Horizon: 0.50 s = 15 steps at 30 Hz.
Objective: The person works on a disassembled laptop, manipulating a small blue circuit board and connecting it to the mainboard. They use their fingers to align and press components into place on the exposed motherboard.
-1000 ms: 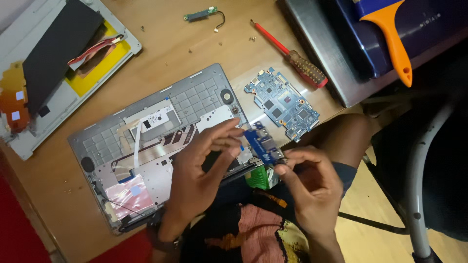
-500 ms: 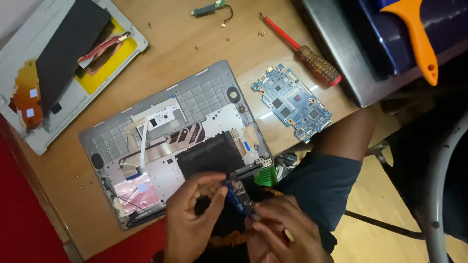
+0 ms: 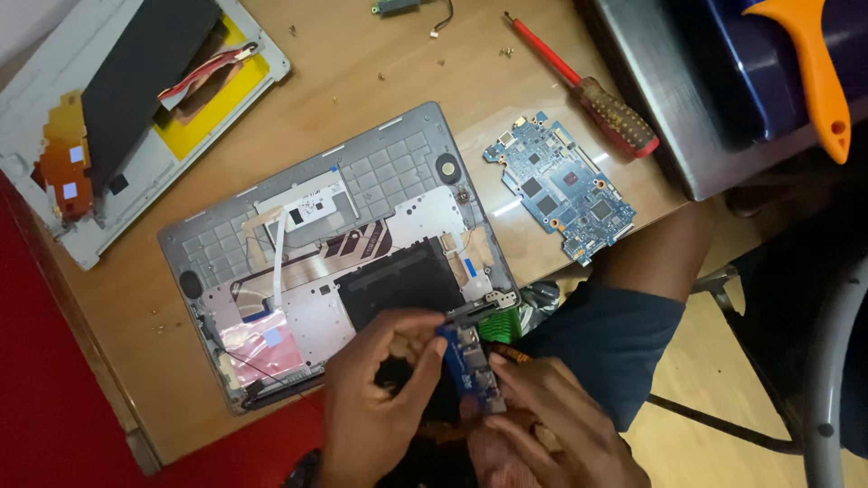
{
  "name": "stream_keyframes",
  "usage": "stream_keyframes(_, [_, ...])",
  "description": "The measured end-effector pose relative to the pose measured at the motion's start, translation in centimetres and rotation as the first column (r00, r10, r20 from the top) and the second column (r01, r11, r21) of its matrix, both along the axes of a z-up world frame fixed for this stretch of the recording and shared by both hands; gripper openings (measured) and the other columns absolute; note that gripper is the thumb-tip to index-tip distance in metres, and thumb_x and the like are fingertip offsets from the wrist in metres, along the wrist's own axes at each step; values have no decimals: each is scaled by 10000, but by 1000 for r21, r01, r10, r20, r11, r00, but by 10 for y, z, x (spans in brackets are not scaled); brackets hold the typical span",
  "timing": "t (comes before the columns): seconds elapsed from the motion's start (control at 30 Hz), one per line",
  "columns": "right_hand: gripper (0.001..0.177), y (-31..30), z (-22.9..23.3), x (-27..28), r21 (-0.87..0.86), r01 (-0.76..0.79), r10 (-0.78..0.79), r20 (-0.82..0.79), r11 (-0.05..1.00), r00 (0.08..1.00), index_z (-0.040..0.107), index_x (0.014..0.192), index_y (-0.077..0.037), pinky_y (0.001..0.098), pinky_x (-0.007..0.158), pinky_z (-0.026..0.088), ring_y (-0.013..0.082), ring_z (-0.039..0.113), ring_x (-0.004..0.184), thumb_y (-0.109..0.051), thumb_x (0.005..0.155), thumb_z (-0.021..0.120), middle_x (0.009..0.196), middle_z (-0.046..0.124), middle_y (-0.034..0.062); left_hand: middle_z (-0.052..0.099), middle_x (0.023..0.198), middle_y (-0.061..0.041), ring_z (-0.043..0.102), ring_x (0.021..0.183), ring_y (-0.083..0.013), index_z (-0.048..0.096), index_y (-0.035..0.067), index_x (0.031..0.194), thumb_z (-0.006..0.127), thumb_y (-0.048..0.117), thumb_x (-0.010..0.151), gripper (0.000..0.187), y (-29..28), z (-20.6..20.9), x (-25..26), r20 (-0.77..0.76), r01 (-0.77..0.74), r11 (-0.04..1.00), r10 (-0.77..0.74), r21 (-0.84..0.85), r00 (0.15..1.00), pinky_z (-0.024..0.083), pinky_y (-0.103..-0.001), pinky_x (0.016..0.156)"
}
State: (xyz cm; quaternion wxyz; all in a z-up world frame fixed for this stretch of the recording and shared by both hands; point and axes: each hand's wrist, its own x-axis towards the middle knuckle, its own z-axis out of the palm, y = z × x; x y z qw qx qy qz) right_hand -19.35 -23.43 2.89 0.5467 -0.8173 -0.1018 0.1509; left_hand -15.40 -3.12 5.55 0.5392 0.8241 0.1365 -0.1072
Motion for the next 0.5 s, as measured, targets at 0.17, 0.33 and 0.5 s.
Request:
stream_keyframes(0.17, [590, -9, -14, 20, -1, -45, 44, 220, 999, 974, 532, 1446, -53, 358, 903, 531, 236, 670, 1035, -154, 913, 764, 1179, 700, 80, 741, 950, -27, 702, 809, -132, 729, 95, 1051, 636, 111, 970, 124, -9, 2, 28, 242, 120, 990, -136, 78, 961, 560, -263, 744])
stream_keyframes(0.33, [572, -13, -21, 43, -25, 29, -19, 327, 999, 945, 542, 1455, -42, 344, 875, 497, 203, 594, 942, -131, 932, 755, 1027, 662, 41, 728, 991, -36, 653, 942, -220, 703, 104, 1088, 556, 118, 1023, 162, -9, -6, 57, 358, 204, 949, -282, 240, 890, 394, -399, 919])
stream_keyframes(0.5, [495, -13, -27, 63, -47, 37, -16, 389, 998, 921, 609, 1370, -23, 364, 1026, 485, 238, 629, 1121, -127, 914, 770, 1243, 678, 80, 627, 1064, -61, 525, 1058, -269, 749, 145, 1100, 504, 140, 1054, 249, -7, -11, 78, 314, 238, 914, -343, 328, 885, 401, -399, 869])
